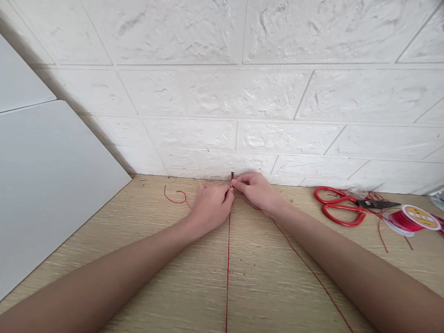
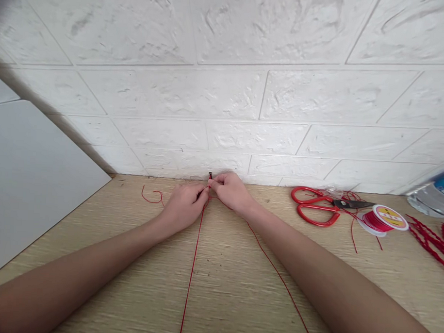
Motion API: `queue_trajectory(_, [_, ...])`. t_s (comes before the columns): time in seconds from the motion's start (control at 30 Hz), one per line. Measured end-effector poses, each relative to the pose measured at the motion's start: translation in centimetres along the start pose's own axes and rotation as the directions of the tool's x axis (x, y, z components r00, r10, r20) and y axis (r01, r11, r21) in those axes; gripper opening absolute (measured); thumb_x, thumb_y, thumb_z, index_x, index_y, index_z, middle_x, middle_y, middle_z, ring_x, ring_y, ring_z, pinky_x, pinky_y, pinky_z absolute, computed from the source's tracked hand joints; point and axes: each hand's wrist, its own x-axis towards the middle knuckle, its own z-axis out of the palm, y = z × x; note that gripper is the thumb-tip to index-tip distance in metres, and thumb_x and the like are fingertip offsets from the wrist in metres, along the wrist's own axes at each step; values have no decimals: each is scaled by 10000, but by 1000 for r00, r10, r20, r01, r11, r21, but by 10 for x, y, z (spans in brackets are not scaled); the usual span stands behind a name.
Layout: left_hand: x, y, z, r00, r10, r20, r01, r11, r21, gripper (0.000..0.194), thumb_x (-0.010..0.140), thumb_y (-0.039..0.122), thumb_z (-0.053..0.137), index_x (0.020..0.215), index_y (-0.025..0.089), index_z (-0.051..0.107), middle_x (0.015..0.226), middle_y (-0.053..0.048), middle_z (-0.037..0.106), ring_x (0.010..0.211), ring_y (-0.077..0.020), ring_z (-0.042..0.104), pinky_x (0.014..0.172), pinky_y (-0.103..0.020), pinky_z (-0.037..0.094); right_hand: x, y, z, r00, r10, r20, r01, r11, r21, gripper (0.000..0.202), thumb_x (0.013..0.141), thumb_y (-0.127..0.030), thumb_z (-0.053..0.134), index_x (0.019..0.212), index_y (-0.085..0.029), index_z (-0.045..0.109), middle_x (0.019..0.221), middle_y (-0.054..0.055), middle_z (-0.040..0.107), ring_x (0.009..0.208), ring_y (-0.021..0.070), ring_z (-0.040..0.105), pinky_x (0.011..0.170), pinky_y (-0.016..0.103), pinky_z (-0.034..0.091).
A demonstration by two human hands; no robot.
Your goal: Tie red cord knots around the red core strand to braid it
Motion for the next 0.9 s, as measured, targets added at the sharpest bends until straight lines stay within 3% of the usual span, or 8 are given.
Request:
queue_trajectory(0.13, [-1,3,-3,998,-67,6,67,994,-86,311,896,299,514,606,196,556,627,2,639,616,-166,539,640,-315,348,0,1,-1,1000,-1,-4,1,1000,-6,262,835,-378,603,714,-168,703,658,-2,616,618,133,500,597,267,371])
queue_trajectory(0.23, [-3,5,-5,996,-87,-22,84,990,-117,199,834,309,590,664,206,608,669,16,666,646,-167,568,635,-314,357,0,0,-3,1000,16,-21,-16,1000,-19,285,824,-411,624,674,-174,677,563,-26,536,538,114,430,530,265,319])
queue_trajectory(0.37, [-5,7,-7,991,-126,-37,121,986,-115,199,820,351,619,680,210,616,696,18,685,660,-169,593,645,-323,380,-4,-4,-7,997,76,9,-76,997,-30,374,821,-501,629,610,-195,598,422,-65,381,409,94,307,428,266,208])
queue_trajectory(0.57, [-5,6,-7,992,-121,-35,116,985,-125,155,810,295,620,684,205,621,734,6,701,691,-173,607,648,-317,402,-9,-10,-14,989,56,140,-45,996,-78,424,771,-557,701,590,-191,588,417,-61,408,389,77,318,398,251,190])
queue_trajectory(0.9, [-7,6,-7,994,-101,-45,97,992,-74,226,857,301,582,658,205,628,719,7,708,672,-179,602,685,-335,399,-7,-13,-12,983,103,152,-90,992,-91,389,783,-498,701,596,-180,579,443,-74,365,425,72,283,409,254,174])
